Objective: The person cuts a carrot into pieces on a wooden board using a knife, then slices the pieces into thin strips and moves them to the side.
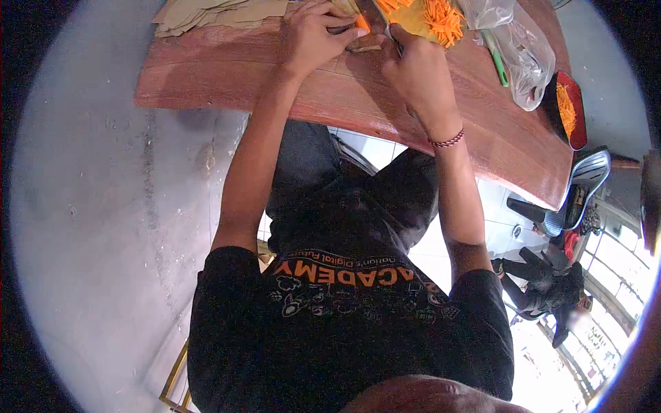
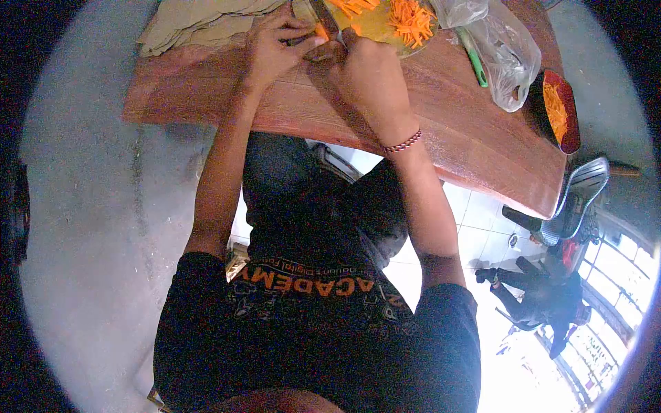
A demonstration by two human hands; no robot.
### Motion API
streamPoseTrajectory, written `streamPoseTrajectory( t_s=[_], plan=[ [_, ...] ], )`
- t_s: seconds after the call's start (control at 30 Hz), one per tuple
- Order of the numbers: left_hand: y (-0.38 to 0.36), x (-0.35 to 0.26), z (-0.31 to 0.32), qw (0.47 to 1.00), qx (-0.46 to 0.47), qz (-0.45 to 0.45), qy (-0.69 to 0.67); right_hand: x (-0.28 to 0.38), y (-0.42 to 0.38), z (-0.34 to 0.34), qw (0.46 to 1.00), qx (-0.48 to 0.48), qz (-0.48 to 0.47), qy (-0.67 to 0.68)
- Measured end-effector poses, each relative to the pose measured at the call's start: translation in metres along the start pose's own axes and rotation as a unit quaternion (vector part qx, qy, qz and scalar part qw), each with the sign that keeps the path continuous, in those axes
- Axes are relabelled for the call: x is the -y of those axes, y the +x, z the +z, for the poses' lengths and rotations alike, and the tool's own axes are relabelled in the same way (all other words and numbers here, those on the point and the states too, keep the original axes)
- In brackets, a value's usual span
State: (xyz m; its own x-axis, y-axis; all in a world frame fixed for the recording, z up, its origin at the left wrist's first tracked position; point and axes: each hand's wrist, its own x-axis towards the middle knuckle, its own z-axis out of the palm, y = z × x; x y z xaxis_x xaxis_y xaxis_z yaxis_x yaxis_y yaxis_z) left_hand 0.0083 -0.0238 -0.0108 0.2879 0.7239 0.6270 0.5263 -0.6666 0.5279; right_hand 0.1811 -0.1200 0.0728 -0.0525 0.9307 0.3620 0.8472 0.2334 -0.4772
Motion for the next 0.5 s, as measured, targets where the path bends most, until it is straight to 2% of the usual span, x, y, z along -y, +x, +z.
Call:
streamPoseTrajectory(
  t_s=[0.07,0.17,0.3,0.4,0.47,0.5],
  plan=[
    [0.000,-0.008,-0.004,0.996,0.034,-0.077,-0.023,0.004,0.001,-0.004,1.000,0.012,0.011,0.002],
    [0.001,-0.009,-0.006,0.993,0.054,-0.106,-0.024,0.007,0.003,-0.006,0.999,0.036,0.025,0.000],
    [0.004,-0.004,-0.007,0.998,0.036,-0.059,0.015,0.011,0.002,0.001,0.999,0.033,0.036,-0.002],
    [0.004,-0.003,-0.005,0.996,0.064,-0.043,0.040,0.012,0.005,-0.004,0.999,0.041,0.013,0.005],
    [0.002,-0.010,-0.005,0.980,0.079,-0.175,-0.050,0.010,0.009,0.000,0.999,0.046,0.021,-0.006],
    [0.002,-0.009,-0.004,0.980,0.079,-0.174,-0.051,0.009,0.012,0.001,0.998,0.050,0.025,-0.017]
  ],
)
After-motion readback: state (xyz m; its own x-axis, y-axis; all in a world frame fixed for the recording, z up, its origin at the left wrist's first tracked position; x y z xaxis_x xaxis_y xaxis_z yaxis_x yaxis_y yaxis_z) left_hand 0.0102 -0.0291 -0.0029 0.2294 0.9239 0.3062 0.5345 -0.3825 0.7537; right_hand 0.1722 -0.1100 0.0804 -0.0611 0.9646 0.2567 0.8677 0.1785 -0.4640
